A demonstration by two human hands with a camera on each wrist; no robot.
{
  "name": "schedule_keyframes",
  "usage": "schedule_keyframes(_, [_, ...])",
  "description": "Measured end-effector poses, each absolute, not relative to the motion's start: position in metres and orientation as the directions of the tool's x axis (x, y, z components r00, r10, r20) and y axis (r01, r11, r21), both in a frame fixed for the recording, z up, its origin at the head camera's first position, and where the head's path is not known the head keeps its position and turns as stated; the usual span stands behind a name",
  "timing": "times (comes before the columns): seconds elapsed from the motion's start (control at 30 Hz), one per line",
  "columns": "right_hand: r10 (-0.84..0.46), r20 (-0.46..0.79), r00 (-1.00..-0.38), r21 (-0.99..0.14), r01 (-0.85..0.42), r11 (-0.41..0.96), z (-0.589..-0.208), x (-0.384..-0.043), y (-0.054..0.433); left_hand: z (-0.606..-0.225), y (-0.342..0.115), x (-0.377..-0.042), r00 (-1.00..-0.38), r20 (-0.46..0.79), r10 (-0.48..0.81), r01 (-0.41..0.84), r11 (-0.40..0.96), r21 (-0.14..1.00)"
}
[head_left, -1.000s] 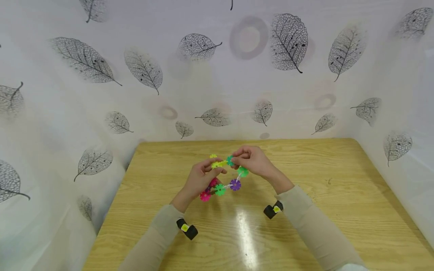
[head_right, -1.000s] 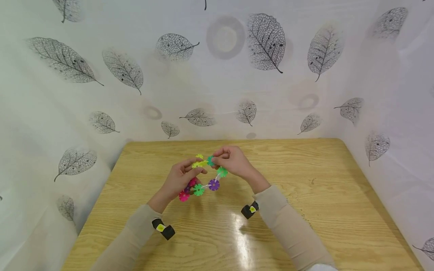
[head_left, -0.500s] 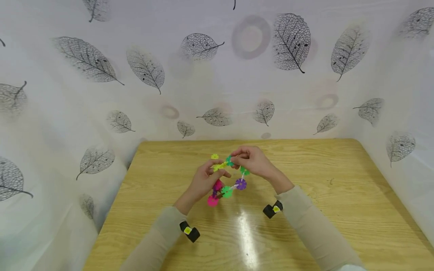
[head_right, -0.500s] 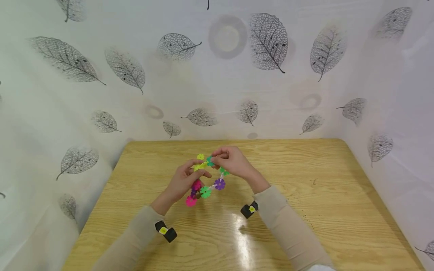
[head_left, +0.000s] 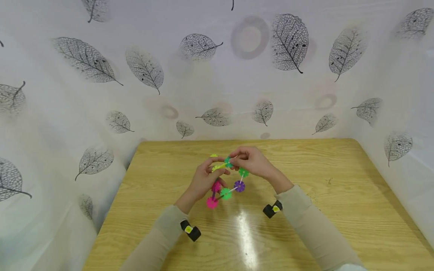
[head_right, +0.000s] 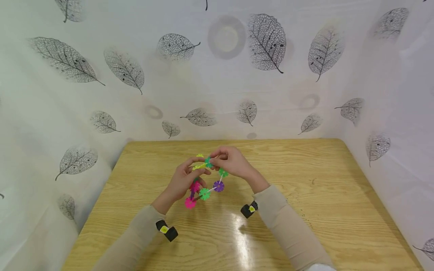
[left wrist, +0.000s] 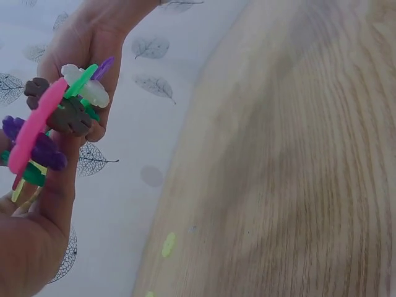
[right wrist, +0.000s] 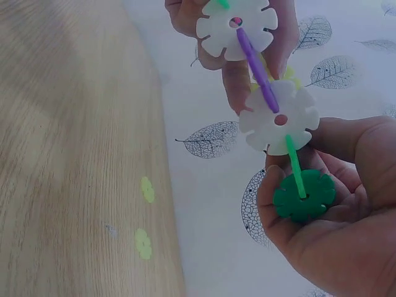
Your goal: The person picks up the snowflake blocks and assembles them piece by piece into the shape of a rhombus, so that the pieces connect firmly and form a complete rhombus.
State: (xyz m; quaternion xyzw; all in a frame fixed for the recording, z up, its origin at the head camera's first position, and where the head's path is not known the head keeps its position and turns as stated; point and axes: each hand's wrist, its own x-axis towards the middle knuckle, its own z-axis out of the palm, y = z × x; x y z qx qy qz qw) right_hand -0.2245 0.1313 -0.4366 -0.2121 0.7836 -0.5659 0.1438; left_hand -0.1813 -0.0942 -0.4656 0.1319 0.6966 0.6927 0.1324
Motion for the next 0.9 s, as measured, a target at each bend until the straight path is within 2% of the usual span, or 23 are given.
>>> schedule_keyframes(0.33, [-0.487,0.001,-0.873,-0.964,-0.13,0.231,-0.436,-0.223,0.126,-0.464,-0.093,-0.182,-0.936,0.024,0.351,0.018,-0.019,1.0])
schedule_keyframes(0.53, [-0.404,-0.007,-0.915,-0.96,-0.108,0.259,-0.444,-0.231,0.13,-0.465,-0.096,-0.182,-0.933,0.013,0.361,0.009,-0.012,1.0])
schedule_keyframes(0.7, [-0.318,-0.025,-0.948,-0.96,-0.067,0.272,-0.46,-0.242,0.134,-0.468,-0.099,-0.182,-0.932,-0.011,0.364,-0.01,0.006,1.0])
schedule_keyframes(0.9, [-0.276,-0.029,-0.961,-0.924,-0.08,0.374,-0.49,-0.253,0.135,-0.474,-0.103,-0.179,-0.911,0.002,0.412,0.011,0.019,1.0])
